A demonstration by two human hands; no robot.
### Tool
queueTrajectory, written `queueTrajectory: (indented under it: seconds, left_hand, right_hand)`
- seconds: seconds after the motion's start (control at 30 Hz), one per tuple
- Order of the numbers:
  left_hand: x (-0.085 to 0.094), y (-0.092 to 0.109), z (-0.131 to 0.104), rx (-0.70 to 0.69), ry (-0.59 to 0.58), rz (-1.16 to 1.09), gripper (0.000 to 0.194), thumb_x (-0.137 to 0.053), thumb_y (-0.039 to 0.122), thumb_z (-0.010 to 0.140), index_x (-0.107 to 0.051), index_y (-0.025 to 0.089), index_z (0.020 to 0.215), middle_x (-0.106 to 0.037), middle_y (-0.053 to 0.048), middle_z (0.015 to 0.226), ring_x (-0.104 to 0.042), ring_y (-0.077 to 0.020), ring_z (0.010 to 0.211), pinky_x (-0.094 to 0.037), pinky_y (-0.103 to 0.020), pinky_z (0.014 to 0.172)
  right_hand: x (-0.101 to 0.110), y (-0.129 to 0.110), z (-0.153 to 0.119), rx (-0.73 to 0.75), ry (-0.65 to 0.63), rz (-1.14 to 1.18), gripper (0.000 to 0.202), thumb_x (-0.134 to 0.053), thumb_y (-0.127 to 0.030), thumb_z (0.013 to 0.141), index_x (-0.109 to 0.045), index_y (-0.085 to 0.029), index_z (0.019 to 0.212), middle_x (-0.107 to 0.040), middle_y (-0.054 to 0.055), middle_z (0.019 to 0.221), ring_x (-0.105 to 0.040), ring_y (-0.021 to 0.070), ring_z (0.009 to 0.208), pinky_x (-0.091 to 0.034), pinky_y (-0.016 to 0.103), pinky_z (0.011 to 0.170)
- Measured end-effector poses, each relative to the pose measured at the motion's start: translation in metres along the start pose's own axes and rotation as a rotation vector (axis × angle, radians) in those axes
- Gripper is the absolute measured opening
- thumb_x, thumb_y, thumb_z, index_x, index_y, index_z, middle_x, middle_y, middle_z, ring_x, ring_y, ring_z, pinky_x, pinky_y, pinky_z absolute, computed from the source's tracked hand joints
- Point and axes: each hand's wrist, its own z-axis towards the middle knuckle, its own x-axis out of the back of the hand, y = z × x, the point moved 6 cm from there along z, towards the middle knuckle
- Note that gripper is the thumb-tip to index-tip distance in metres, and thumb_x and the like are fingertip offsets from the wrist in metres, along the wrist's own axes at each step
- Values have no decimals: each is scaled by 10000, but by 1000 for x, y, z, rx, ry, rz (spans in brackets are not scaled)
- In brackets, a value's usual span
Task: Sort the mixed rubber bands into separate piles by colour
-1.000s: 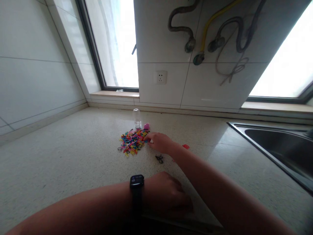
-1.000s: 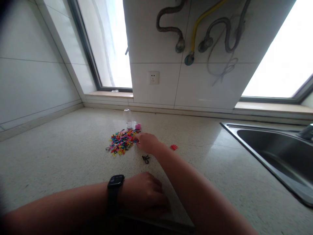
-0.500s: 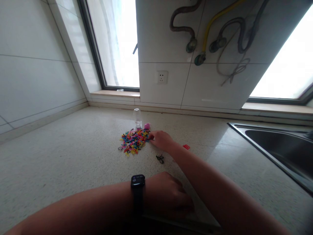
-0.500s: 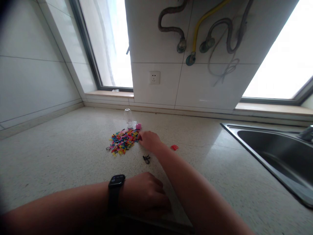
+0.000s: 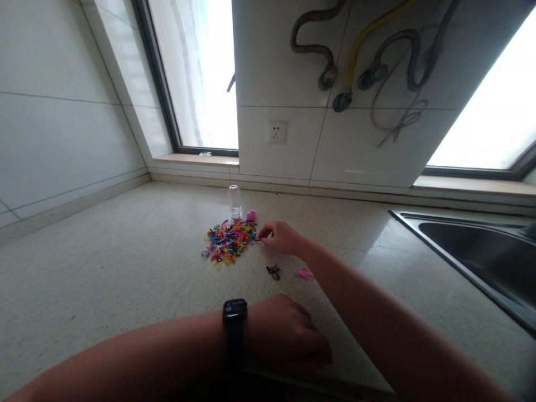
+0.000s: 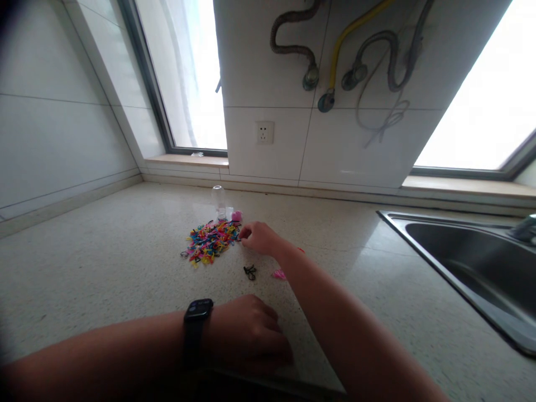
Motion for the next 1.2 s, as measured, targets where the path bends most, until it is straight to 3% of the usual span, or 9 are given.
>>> queueTrajectory:
  seconds: [0.37,0.57,0.77,1.03,1.2]
  left_hand:
    - [0,-1,0,2,10,25,194,-516,363,954,-658,233,974,-684,28,731,-601,-147,674,-380,-300,585]
    - [1,0,1,-1,-3,29,186,-527,364,950,-661,238,978,-692,21,745,-608,-150,686,-382,-294,581]
    - [0,0,1,2,-3,40,170,-538,348,933,-659,236,978,-684,29,732,-597,-151,662,-392,-295,585]
    - [0,1,1,0,-32,34,160,-545,309,927,-668,226,987,-682,35,735,-603,-141,661,-398,-303,587]
    - [4,2,3,4,-22,25,146,-565,318,925,-663,229,986,-687,39,744,-601,-142,673,-394,-299,588]
  right_hand:
    - [14,-4,-9,22,46,80,208,-658,-172,770,-729,-151,965,-723,30,870,-541,98,641,-403,224,622]
    - [34,-5,-55,7,15,70,143,-645,-166,774,-715,-155,899,-693,15,774,-533,107,630,-391,221,584]
    - [33,-26,-96,-6,-17,19,108,-645,-167,799,-695,-197,890,-704,2,804,-570,112,652,-408,232,614]
    - [19,-30,-101,67,-5,-85,136,-688,-168,799,-711,-220,922,-719,1,852,-596,131,738,-415,250,694]
    - [40,-22,-107,54,45,-1,146,-630,-194,861,-708,-217,981,-728,16,900,-622,124,743,-441,246,698]
